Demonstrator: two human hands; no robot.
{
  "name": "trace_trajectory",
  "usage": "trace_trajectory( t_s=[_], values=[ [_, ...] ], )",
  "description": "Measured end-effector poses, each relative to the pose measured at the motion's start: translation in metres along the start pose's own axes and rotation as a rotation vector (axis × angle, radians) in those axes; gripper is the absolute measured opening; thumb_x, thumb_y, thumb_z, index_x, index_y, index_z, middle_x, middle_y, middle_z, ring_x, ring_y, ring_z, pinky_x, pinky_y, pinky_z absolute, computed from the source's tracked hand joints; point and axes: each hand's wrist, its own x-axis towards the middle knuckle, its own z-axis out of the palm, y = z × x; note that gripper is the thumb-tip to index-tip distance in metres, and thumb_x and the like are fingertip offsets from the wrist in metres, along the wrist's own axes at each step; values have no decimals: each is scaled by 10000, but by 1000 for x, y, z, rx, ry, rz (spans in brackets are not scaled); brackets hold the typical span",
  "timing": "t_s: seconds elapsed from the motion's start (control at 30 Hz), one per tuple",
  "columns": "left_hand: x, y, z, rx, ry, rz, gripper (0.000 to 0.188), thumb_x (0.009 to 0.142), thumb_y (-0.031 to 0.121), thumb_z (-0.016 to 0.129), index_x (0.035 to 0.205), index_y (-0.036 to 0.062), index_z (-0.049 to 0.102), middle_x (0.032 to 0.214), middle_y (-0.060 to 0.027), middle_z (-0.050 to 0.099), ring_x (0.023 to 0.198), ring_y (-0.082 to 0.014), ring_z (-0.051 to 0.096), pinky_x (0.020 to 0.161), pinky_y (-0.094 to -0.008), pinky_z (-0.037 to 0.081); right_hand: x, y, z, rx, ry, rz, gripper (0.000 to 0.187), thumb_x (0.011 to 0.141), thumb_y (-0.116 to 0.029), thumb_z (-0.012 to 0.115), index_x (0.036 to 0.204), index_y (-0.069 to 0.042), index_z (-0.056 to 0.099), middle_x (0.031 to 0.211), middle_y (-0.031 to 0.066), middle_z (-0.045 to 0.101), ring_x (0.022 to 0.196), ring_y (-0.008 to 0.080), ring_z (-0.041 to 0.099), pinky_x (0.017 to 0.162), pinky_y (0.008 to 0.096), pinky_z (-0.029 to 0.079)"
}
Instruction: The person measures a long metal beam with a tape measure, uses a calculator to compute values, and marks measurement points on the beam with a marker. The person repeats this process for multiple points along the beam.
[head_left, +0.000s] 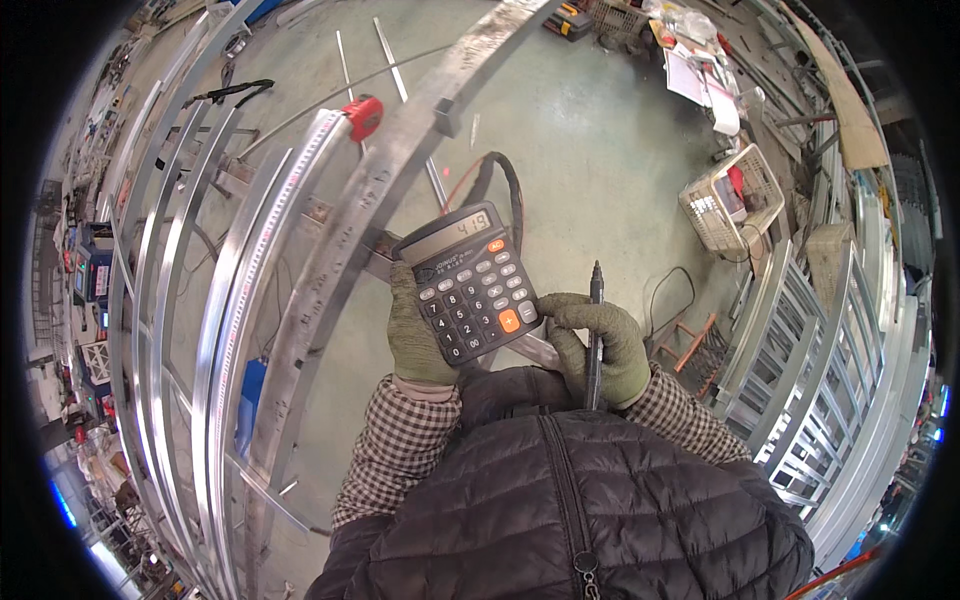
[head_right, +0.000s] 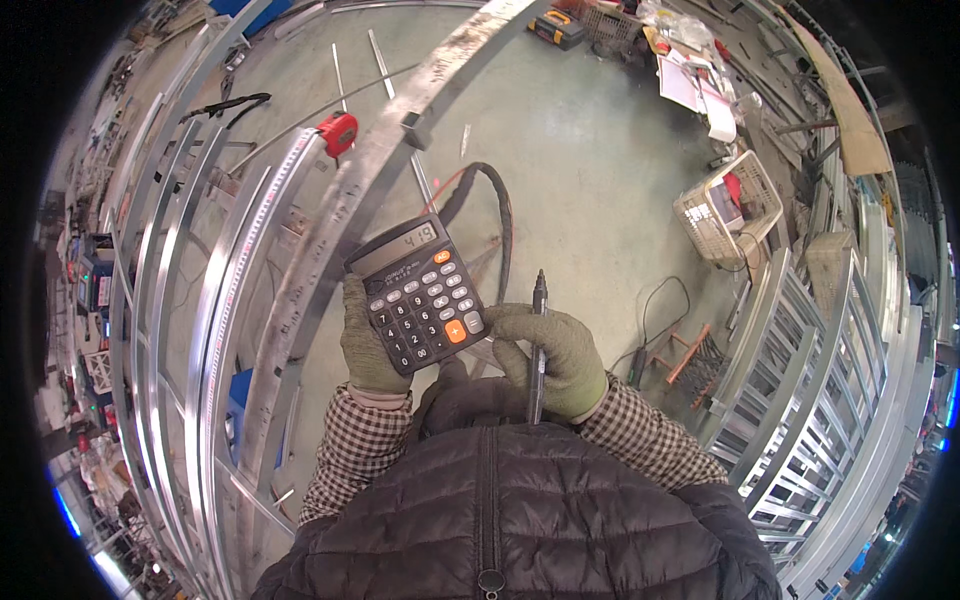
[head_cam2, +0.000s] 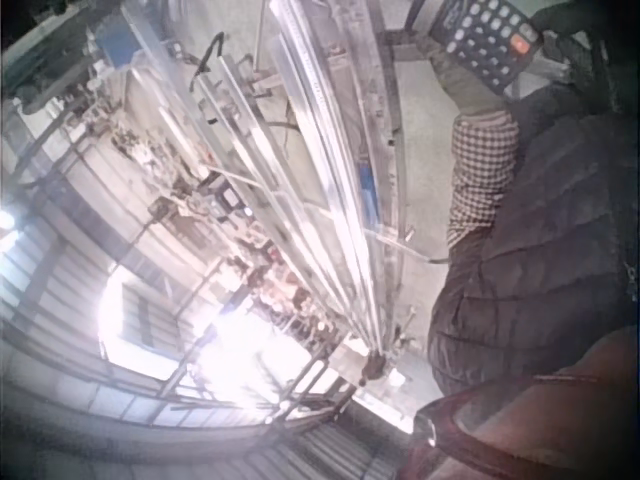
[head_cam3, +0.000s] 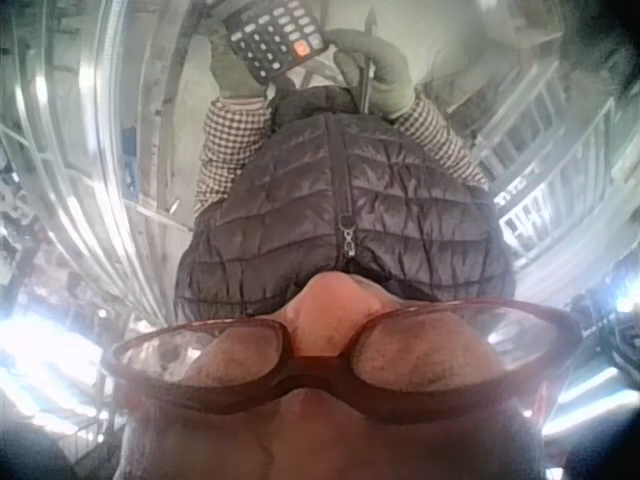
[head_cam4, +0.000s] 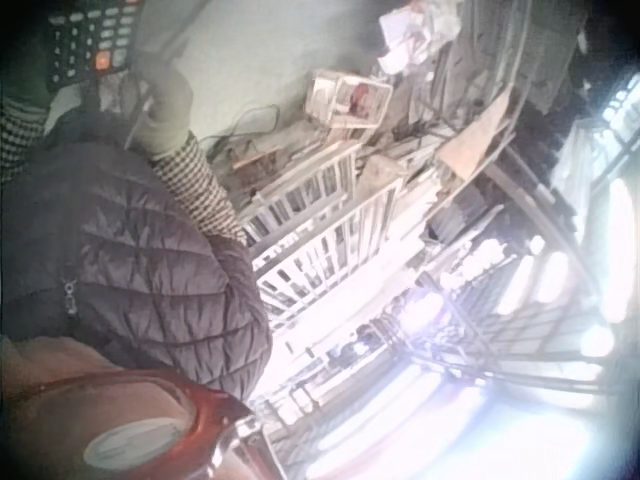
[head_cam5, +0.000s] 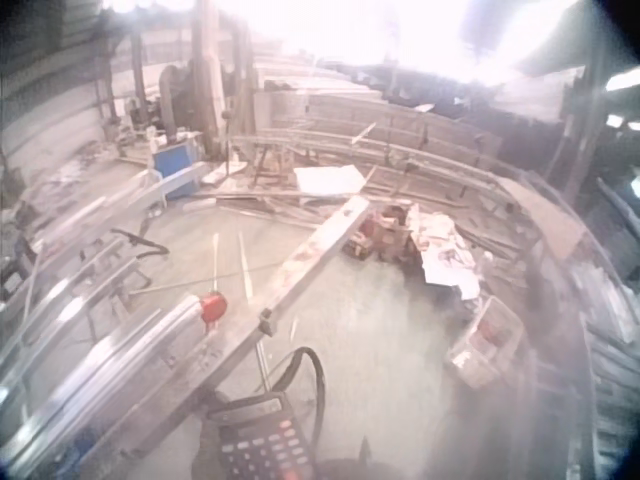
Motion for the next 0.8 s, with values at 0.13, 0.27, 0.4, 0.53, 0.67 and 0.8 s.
trace_trajectory(
  t_s=[0.13,0.27,0.4,0.53,0.67,0.8],
  values=[
    [-7,-51,27,80,69,48,671,1136,600,457,1525,61,554,1381,-178,713,1167,-311,766,946,-482,689,-19,8,-59,17,-109,47,251,1004,51,671,1244,-10,632,1222,256,758,1016,278,788,895,403,632],
    [-15,-79,47,-139,-69,-16,694,1141,591,454,1588,61,486,1476,-207,649,1309,-355,688,1038,-553,636,-27,11,-94,76,-191,94,295,998,53,673,1283,-17,640,1205,234,760,928,246,777,842,380,633],
    [-17,-90,66,-55,-73,57,699,1135,592,476,1582,56,496,1482,-207,648,1302,-356,693,1043,-529,638,-28,11,-112,94,-118,35,277,1003,44,671,1272,-15,649,1170,231,767,909,245,778,827,373,633],
    [-20,-98,77,-21,66,119,619,1146,548,482,1525,65,559,1349,-171,734,1142,-299,777,921,-468,697,-24,12,-125,7,-156,-69,286,998,52,665,1278,-5,648,1158,237,770,905,263,792,820,371,634],
    [-26,-100,73,-43,59,149,607,1147,549,483,1502,65,573,1329,-163,743,1106,-296,788,898,-452,708,-23,10,-125,-15,-213,-35,281,996,50,656,1274,14,664,1141,218,779,903,257,801,810,362,632],
    [-41,-106,60,-75,-28,139,642,1142,557,496,1522,44,559,1388,-185,714,1198,-315,754,963,-477,681,-35,4,-119,-21,-250,44,262,1005,43,635,1261,30,687,1072,174,781,867,219,778,784,337,616]
  ],
)
